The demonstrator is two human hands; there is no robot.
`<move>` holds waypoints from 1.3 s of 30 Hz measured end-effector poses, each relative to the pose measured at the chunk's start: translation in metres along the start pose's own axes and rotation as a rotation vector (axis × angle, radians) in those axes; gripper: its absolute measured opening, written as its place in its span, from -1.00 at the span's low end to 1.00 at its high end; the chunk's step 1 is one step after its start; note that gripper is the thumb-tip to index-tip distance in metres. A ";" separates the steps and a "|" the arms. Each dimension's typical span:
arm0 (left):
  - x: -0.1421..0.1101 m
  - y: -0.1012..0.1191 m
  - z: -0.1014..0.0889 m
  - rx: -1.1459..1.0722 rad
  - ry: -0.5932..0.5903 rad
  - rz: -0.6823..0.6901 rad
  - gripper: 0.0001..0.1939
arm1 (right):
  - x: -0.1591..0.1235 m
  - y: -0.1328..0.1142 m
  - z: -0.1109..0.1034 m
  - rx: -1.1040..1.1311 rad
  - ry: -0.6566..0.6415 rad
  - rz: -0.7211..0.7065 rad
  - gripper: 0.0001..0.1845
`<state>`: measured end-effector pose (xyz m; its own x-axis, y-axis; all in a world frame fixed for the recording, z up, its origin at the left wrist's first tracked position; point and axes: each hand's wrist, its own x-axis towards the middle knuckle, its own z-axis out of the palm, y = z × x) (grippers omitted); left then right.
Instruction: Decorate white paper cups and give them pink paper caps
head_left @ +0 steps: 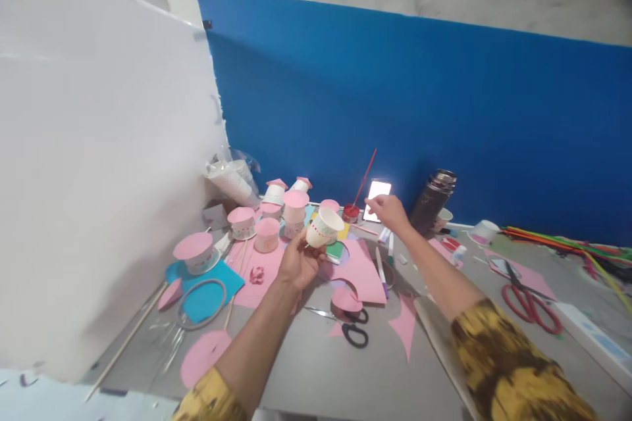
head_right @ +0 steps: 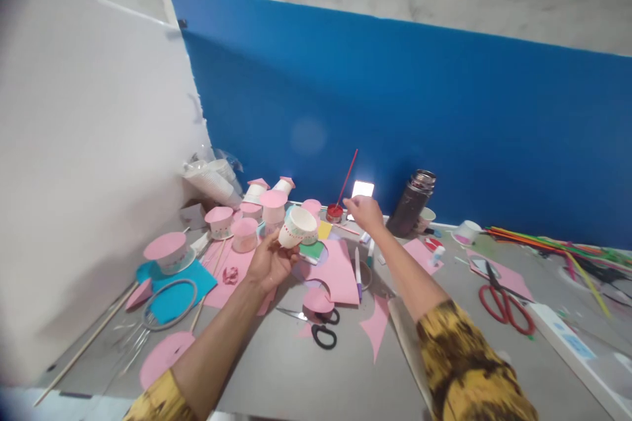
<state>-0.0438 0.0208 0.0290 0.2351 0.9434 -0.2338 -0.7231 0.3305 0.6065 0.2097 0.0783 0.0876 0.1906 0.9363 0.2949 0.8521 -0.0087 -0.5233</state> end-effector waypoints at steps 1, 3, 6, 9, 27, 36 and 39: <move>-0.001 -0.001 0.001 0.008 -0.026 -0.016 -0.82 | -0.019 0.003 -0.001 0.033 -0.032 -0.038 -0.63; -0.003 -0.004 0.004 0.033 -0.058 -0.018 -0.81 | -0.058 0.011 0.001 0.101 -0.081 -0.097 -0.65; -0.004 -0.011 0.004 0.094 -0.048 0.064 -0.78 | -0.103 0.026 0.009 0.195 -0.082 -0.145 -0.65; -0.004 -0.016 0.002 0.183 -0.008 0.188 -0.71 | -0.120 0.043 0.017 0.241 -0.005 -0.159 -0.64; -0.007 -0.003 -0.004 0.227 -0.381 0.193 -0.48 | -0.142 0.031 0.028 0.256 0.176 -0.486 -0.80; -0.011 -0.007 -0.002 0.279 -0.511 0.131 -0.40 | -0.153 0.017 0.024 0.116 0.349 -0.758 -0.79; -0.012 -0.009 -0.001 0.265 -0.476 0.094 -0.41 | -0.154 0.016 0.021 -0.013 0.494 -0.821 -0.83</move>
<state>-0.0404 0.0061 0.0258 0.4900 0.8564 0.1628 -0.5813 0.1818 0.7931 0.1833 -0.0589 0.0166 -0.2874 0.3977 0.8714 0.8161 0.5779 0.0054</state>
